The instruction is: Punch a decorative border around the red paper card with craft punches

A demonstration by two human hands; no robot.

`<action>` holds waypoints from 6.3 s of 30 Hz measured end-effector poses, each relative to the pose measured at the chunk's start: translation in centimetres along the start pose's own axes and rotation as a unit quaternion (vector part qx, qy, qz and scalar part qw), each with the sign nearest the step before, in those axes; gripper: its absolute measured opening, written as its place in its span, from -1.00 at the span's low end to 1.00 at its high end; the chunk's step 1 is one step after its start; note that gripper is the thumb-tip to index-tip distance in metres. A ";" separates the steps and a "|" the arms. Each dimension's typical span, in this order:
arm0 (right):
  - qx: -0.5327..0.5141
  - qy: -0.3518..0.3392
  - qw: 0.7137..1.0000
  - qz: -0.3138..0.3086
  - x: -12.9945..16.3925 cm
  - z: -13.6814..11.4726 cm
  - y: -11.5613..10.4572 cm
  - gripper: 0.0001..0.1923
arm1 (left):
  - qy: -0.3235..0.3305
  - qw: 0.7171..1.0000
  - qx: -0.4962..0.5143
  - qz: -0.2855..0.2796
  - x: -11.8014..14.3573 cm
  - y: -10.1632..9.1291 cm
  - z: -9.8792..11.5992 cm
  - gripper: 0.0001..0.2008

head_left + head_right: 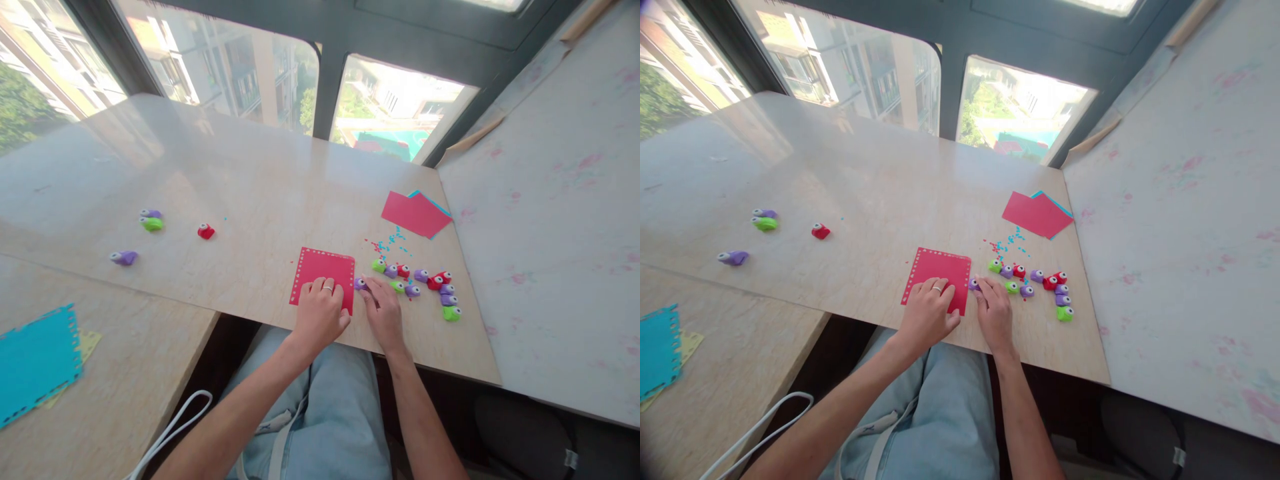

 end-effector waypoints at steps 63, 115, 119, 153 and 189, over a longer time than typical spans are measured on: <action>-0.066 0.044 0.997 -0.022 0.0 0.9 0.1 -0.72 | 0.191 0.961 0.016 0.198 2.0 1.8 -2.5 -0.81; -0.058 0.002 0.998 -0.034 0.0 0.0 -0.4 -0.71 | 0.184 0.970 0.056 0.151 1.8 2.1 -2.2 -0.76; -0.053 -0.003 0.998 -0.041 0.1 -0.1 -0.4 -0.72 | 0.177 0.973 0.076 0.131 1.8 2.2 -2.3 -0.73; -0.058 -0.014 0.998 -0.035 0.6 -0.9 -0.9 -0.75 | 0.146 0.977 0.129 0.082 1.9 1.9 -2.6 -0.59; -0.012 -0.030 0.998 -0.051 -0.7 -2.3 -0.8 -0.60 | 0.136 0.978 0.147 0.058 1.3 1.0 -2.3 -0.70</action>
Point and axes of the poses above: each hand's wrist, its own x-axis away from the middle knuckle, its own y-axis out of the palm, z = x × y, the point moved 5 cm from there along -x, towards the middle knuckle, and after that the axes turned 3 degrees about x, right-handed, at the moved point
